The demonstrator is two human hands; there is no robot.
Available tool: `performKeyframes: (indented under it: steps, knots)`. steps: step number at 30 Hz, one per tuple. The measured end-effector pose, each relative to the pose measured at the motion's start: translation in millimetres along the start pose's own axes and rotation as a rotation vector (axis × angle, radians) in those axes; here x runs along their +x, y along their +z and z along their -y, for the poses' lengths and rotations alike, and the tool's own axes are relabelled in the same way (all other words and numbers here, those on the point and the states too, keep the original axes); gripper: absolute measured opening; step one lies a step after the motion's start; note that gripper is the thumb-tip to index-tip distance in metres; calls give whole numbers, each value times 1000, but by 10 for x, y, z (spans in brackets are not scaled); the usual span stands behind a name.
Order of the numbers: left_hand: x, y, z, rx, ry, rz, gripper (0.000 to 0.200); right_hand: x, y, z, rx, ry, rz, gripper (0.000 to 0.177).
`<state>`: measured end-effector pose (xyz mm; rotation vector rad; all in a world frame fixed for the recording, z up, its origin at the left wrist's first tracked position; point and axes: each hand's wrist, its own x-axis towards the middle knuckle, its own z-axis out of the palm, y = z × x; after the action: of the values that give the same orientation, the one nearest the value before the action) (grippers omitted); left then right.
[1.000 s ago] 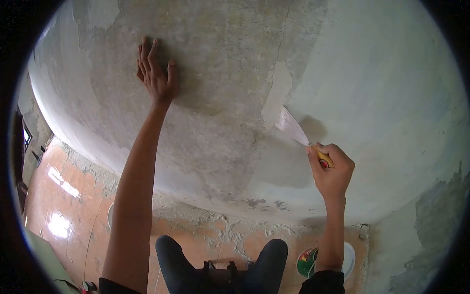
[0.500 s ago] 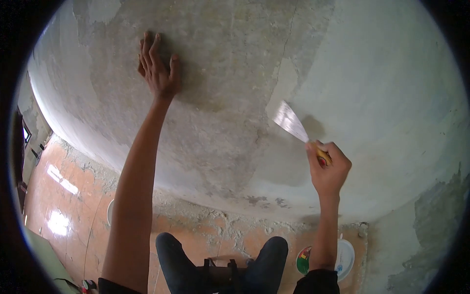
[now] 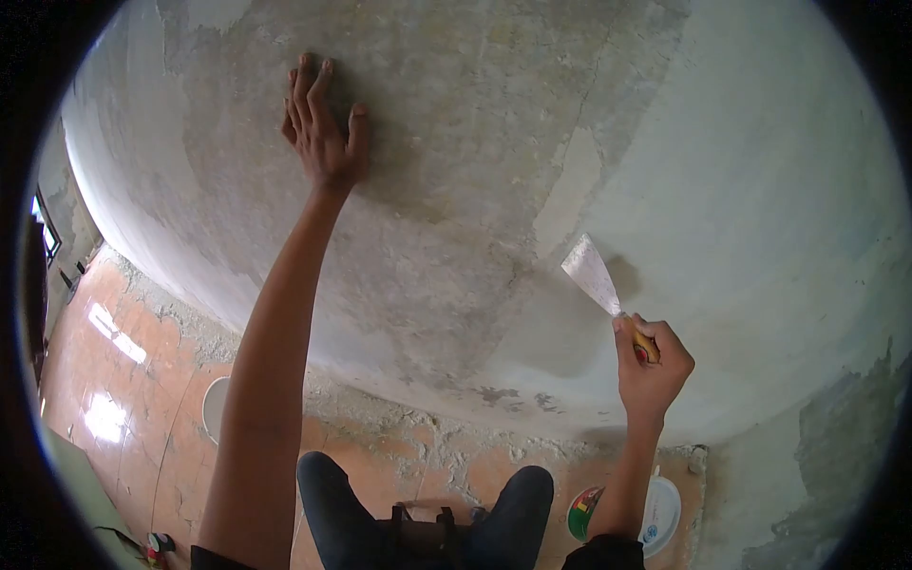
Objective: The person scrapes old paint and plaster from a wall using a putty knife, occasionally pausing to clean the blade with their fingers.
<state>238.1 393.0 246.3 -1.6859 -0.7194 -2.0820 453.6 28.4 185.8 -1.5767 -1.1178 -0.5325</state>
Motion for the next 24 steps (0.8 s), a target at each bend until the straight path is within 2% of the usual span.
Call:
performKeyframes:
  steps: [3,7,10,14,17,19,22,24]
  knots:
    - [-27,-14,-4,-7,-8,11,60,20,57,-5,-58,-74,0,18]
    - [-20,-16,-17,-3,-4,15,60,-4,-20,36,-91,-35,37,19]
    - [-28,4,17,-4,11,2,59,32,62,21,-97,-92,15,19]
    - [-43,-6,-19,-35,-6,-2,60,38,-25,81,-80,-67,69,18]
    - [20,-2,17,-29,-2,-9,60,33,25,4,-46,-39,23,19]
    - [-16,-5,8,-23,9,-6,61,42,84,-23,-61,-106,-8,19]
    - [-16,-8,0,-25,0,8,62,75,-13,-14,-36,-93,44,19]
    - [-14,-9,-2,-22,3,1,61,53,-24,-18,-2,-41,0,18]
